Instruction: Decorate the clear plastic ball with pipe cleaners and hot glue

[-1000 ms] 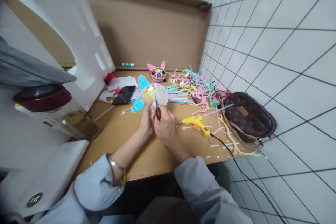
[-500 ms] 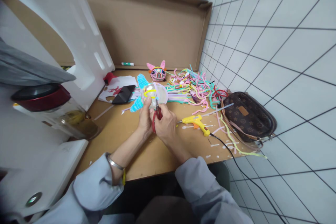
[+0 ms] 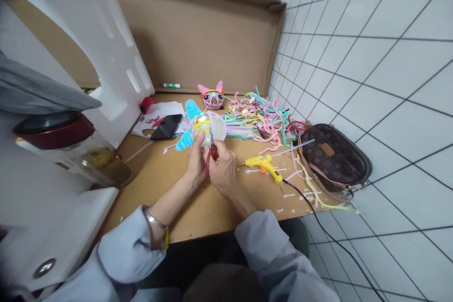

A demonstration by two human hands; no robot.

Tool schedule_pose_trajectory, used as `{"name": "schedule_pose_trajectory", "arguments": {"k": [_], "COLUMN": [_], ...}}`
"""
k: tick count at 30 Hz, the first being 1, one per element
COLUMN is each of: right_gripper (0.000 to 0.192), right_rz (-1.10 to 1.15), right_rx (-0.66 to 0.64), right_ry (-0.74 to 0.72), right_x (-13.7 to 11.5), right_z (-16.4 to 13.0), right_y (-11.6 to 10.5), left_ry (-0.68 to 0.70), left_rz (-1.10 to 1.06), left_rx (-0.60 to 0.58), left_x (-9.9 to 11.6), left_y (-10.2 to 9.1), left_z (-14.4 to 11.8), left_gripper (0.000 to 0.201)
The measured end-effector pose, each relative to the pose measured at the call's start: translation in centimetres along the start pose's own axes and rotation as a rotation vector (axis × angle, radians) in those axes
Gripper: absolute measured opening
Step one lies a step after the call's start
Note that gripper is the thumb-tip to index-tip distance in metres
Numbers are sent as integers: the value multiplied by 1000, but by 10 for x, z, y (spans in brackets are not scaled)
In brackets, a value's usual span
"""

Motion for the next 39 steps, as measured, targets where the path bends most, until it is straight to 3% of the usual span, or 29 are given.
{"name": "schedule_pose_trajectory", "arguments": {"k": [14, 19, 22, 26, 30, 35, 39], "right_gripper": [26, 32, 33, 15, 15, 17, 23], "right_rz": [6, -129, -361, -685, -796, -759, -739], "right_rx": [72, 88, -42, -387, -618, -769, -807], "right_ry": [-12, 39, 64, 52, 24, -2, -51], "right_x": [2, 4, 7, 15, 22, 24, 14], "right_z": [-3, -11, -21, -39, -49, -50, -50], "right_y": [-2, -10, -17, -21, -19, -9, -5], "left_ry": [38, 110, 173, 200, 130, -23, 42], "left_rz": [46, 60, 110, 185, 258, 468, 685], "left_rx": [-28, -45, -43, -78, -132, -167, -102], "left_x": [-1, 7, 20, 40, 48, 40, 43], "left_y": [-2, -5, -8, -10, -13, -25, -41], "left_z": [4, 12, 20, 34, 44, 54, 61], "left_gripper": [46, 45, 50, 58, 57, 58, 51]}}
Point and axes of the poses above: each hand's wrist, its own z-axis towards the middle knuckle, its own y-axis out of the palm, x = y × z, the point moved 7 cm from there along z, towards the middle knuckle, and after that the axes turned 1 degree about -z, right-handed, at the moved point
